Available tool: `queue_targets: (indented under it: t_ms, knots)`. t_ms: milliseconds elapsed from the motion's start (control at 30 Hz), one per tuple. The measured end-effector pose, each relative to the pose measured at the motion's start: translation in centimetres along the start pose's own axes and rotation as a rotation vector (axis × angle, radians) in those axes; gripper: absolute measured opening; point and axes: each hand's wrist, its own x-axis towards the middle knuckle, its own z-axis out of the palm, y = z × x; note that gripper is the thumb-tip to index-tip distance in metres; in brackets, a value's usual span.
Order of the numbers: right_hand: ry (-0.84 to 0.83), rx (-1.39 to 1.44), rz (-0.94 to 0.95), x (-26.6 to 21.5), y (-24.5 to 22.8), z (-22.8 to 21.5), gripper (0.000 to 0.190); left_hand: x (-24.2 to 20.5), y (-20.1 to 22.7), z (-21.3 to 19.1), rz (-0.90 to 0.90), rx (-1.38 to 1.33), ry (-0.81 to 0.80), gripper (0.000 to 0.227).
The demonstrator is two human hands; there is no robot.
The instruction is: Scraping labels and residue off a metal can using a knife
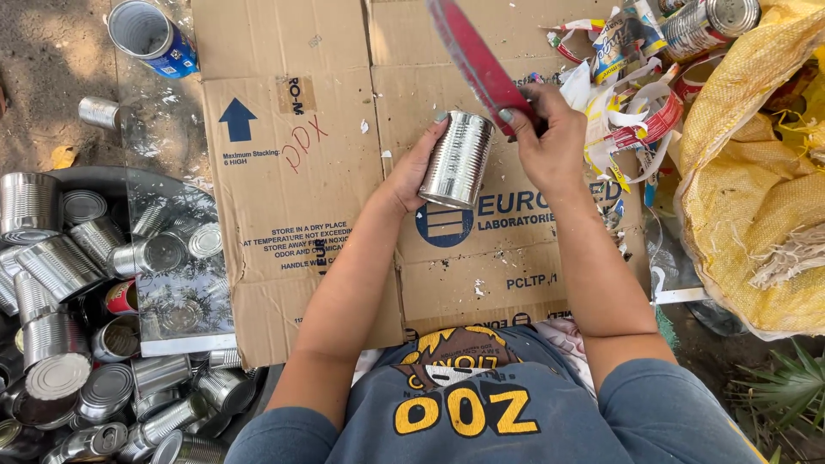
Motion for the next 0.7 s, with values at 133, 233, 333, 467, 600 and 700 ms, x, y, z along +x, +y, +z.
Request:
queue_targets:
  t_ms: [133,233,333,467,600,700]
  knots:
    - [0.040,-0.091,-0.111,-0.03,-0.49,0.60,0.026,0.38,-0.25,0.00,0.006,-0.005,-0.024,0.061]
    - [0.050,-0.106,-0.113,0.02,-0.43,0.78,0.025,0.18,-0.21,0.12,-0.013,-0.015,0.000,0.060]
    - [0.044,-0.164,-0.144,0.18,-0.82,0.76,0.024,-0.10,0.12,0.56,0.012,0.069,-0.003,0.064]
    - [0.048,-0.220,-0.174,0.18,-0.93,0.85,0.025,-0.07,0.04,0.47,0.010,0.084,0.009,0.067]
    - [0.051,-0.314,-0.217,0.25,-1.10,0.77,0.025,0.23,-0.19,0.26,-0.004,0.076,0.020,0.068]
    - [0.049,-0.320,-0.245,0.25,-1.07,0.87,0.030,0.09,-0.11,0.41,-0.008,0.070,0.026,0.066]
